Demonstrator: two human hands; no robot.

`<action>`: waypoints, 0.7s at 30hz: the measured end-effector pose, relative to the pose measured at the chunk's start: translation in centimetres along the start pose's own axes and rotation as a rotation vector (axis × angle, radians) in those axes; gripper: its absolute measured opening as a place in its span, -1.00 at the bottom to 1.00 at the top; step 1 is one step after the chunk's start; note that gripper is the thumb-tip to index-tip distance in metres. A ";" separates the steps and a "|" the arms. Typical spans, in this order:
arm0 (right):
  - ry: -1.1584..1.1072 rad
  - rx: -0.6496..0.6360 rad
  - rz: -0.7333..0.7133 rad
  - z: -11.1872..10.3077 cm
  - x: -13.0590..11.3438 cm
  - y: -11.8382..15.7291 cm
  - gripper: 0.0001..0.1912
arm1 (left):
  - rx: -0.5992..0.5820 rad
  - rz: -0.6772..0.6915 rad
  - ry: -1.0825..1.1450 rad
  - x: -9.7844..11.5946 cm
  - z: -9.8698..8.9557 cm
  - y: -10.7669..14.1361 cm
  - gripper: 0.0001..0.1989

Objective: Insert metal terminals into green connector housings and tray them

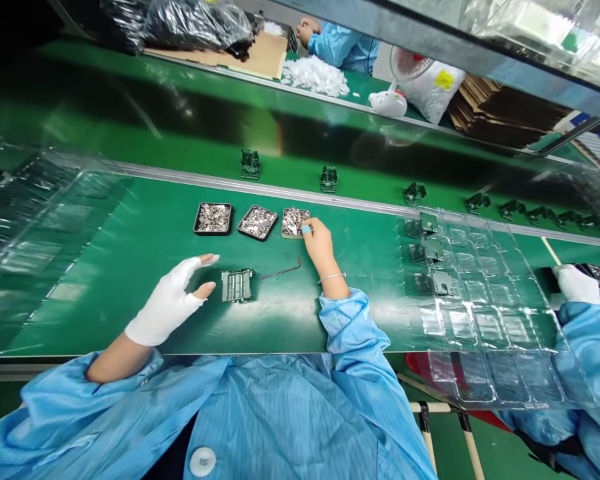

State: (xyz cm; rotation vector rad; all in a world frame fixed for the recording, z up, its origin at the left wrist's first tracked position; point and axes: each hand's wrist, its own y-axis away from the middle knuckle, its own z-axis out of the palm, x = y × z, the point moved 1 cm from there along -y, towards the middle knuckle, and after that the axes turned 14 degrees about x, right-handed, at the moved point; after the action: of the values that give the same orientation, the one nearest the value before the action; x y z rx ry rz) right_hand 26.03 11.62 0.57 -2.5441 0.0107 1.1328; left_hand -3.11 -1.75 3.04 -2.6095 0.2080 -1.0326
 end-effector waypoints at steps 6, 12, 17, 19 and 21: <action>0.289 -0.075 -0.132 1.2 -2.1 -0.5 -0.72 | -0.046 0.011 0.001 1.2 0.9 -0.7 -0.57; 0.368 -0.087 -0.128 1.3 -2.1 -0.5 -0.69 | -0.036 0.012 -0.005 1.3 0.7 -0.9 -0.60; 0.249 -0.018 -0.109 0.5 -1.6 -0.4 -0.65 | -0.034 -0.005 0.007 1.4 0.3 -1.2 -0.62; 0.218 0.000 -0.105 0.5 -1.6 -0.4 -0.64 | -0.032 0.005 0.008 1.5 0.4 -1.3 -0.61; 0.170 0.017 -0.098 0.6 -1.6 -0.4 -0.64 | -0.030 0.016 0.000 1.5 0.4 -1.4 -0.60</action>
State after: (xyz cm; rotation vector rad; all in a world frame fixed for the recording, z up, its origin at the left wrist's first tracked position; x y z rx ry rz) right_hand 24.60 11.95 1.49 -2.5879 -0.0608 0.8740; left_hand -1.69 -0.73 4.24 -2.6304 0.2463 -1.0319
